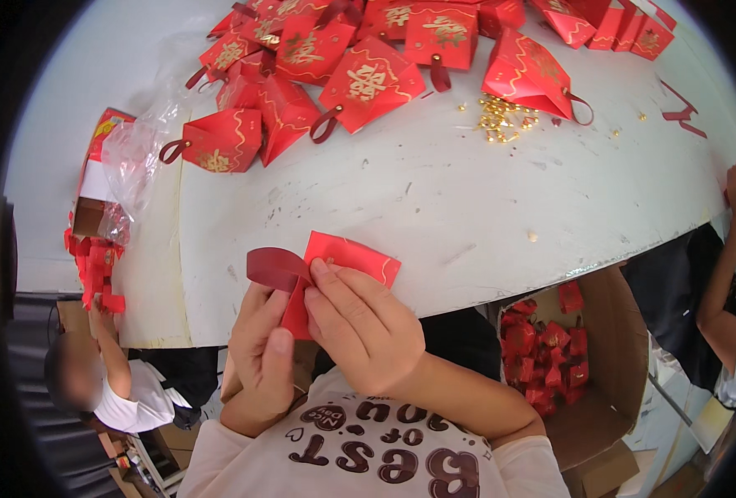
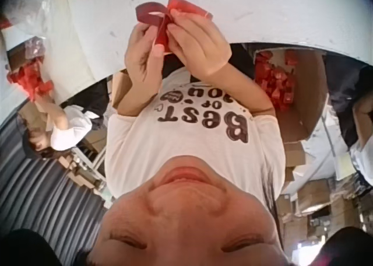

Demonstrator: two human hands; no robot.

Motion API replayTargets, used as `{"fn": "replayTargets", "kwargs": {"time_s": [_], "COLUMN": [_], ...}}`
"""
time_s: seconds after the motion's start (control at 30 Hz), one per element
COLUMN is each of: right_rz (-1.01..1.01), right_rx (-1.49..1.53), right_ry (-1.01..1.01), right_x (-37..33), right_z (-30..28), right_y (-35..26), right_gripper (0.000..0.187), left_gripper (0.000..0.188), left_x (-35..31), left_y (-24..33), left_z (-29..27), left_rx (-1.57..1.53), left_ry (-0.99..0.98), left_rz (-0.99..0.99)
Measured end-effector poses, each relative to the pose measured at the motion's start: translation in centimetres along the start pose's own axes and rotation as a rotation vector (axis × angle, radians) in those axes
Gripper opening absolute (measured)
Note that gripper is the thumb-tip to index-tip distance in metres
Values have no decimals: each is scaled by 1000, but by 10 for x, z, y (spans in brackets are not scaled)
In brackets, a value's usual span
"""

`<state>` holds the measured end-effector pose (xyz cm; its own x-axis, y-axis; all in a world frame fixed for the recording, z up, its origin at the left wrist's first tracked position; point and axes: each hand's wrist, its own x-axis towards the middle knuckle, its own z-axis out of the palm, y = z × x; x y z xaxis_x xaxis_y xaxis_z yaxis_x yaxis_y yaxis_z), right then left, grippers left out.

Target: The person assembles red envelopes by hand at a table. They pick up a flat red envelope, fold it into a pouch shape, and attach a small gold bead to the top loop. The finished envelopes are placed into a cardboard box.

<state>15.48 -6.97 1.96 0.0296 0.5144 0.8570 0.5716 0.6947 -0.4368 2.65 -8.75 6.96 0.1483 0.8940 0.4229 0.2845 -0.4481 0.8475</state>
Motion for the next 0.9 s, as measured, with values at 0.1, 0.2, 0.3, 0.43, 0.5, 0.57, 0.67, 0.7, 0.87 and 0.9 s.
{"fn": "replayTargets", "kwargs": {"time_s": [0.1, 0.2, 0.3, 0.43, 0.5, 0.57, 0.67, 0.7, 0.87, 0.9], "right_rz": [-40, -106, -133, -98, -28, 131, 393, 421, 406, 423], "right_rx": [-18, -92, -154, -132, -66, 151, 364, 356, 308, 313], "right_ry": [-19, -24, -30, -60, -72, -96, -111, -123, -96, -91], "right_x": [0, -7, 0, 0, -2, 5, 3, 3, 9, 8], "right_z": [3, 10, 12, 14, 12, 2, 0, 1, 11, 14], "right_y": [-1, -2, -2, -5, -5, 1, 7, 8, 9, 8], "right_gripper": [12, 11, 8, 7, 8, 12, 22, 22, 19, 18], "left_gripper": [24, 20, 17, 12, 10, 10, 12, 12, 14, 14], "left_x": [1, 11, 18, 25, 29, 30, 34, 35, 34, 35], "left_y": [-6, -18, -24, -20, -20, -26, -34, -35, -42, -42], "left_z": [-3, -9, -9, -6, -6, -10, -13, -14, -18, -19], "left_rx": [210, 110, 48, 171, 120, 70, -158, -174, -193, -185], "left_ry": [-17, -21, 12, 97, 69, 65, 71, 52, 4, -1], "left_rz": [-57, -108, 16, -172, -189, -181, -238, -243, -234, -230]}}
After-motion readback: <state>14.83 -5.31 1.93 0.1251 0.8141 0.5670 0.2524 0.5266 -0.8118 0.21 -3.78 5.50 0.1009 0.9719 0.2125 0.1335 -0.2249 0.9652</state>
